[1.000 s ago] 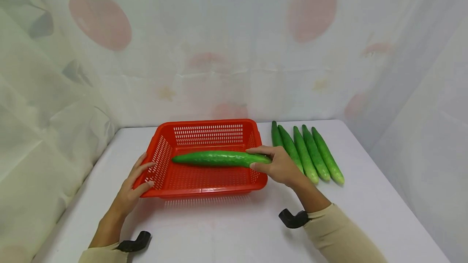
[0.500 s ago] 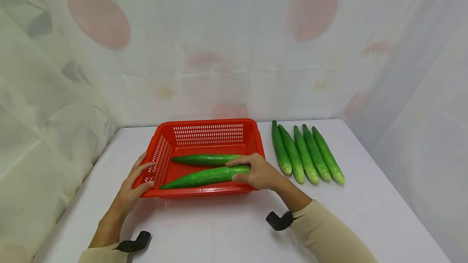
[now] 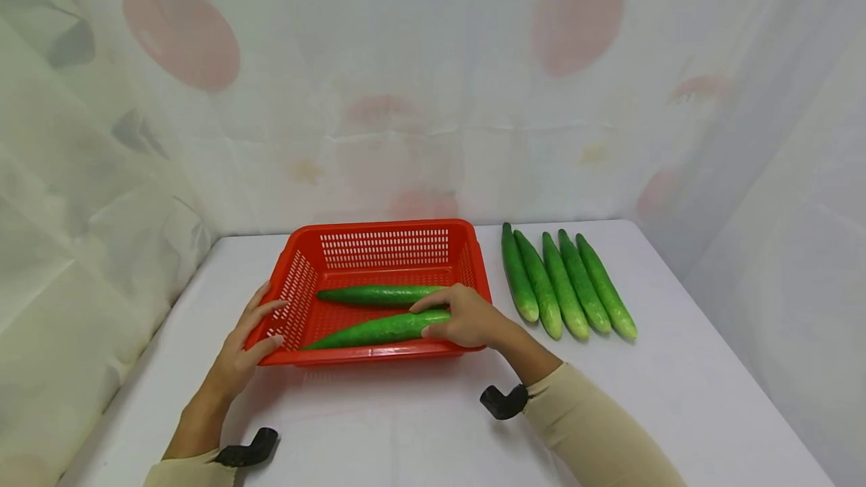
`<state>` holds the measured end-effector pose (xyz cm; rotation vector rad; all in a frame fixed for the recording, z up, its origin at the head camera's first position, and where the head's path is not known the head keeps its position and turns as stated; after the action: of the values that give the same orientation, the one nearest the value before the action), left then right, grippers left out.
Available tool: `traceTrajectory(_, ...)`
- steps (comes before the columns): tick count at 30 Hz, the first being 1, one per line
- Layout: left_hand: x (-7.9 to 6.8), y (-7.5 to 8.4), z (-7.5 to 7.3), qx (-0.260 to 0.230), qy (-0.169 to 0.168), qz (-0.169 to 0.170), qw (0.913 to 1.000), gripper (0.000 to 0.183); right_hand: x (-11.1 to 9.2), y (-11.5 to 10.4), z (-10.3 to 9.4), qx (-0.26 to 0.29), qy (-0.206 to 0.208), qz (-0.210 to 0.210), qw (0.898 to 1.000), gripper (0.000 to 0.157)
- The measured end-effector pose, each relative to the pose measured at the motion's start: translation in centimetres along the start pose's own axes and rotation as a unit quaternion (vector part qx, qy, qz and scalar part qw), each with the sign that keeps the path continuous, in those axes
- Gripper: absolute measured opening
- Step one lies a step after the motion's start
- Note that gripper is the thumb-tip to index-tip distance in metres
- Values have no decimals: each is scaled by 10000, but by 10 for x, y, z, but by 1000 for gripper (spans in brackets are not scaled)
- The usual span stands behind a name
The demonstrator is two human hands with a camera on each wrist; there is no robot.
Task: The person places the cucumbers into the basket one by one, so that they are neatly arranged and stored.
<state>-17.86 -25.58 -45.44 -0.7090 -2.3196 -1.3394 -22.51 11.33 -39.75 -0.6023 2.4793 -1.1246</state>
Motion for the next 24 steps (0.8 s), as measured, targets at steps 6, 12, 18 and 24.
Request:
traceTrajectory(6,-1,-3,0,24,38,-71,10000,48,4,-1,3,-358,35,73,9993,30)
traceTrajectory(12,-1,-6,0,13,36,-146,9999,49,5,0,4,-352,-163,35,9992,28)
traceTrajectory(18,0,-4,1,-15,13,-89,10000,49,6,2,3,-15,-189,107,9998,28)
traceTrajectory(24,0,-3,0,-3,5,-12,10000,49,4,5,1,504,52,178,9986,29)
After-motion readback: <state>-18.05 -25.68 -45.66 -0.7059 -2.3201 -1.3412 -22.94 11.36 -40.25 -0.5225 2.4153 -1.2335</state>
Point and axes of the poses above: each hand's wrist, its own x-axis towards the middle knuckle, its own z-axis out of the palm, y = z × x, the point moved 2 cm from there along x, towards the middle knuckle, and after that the axes turned 14 degrees about z, right-handed, at the moved point
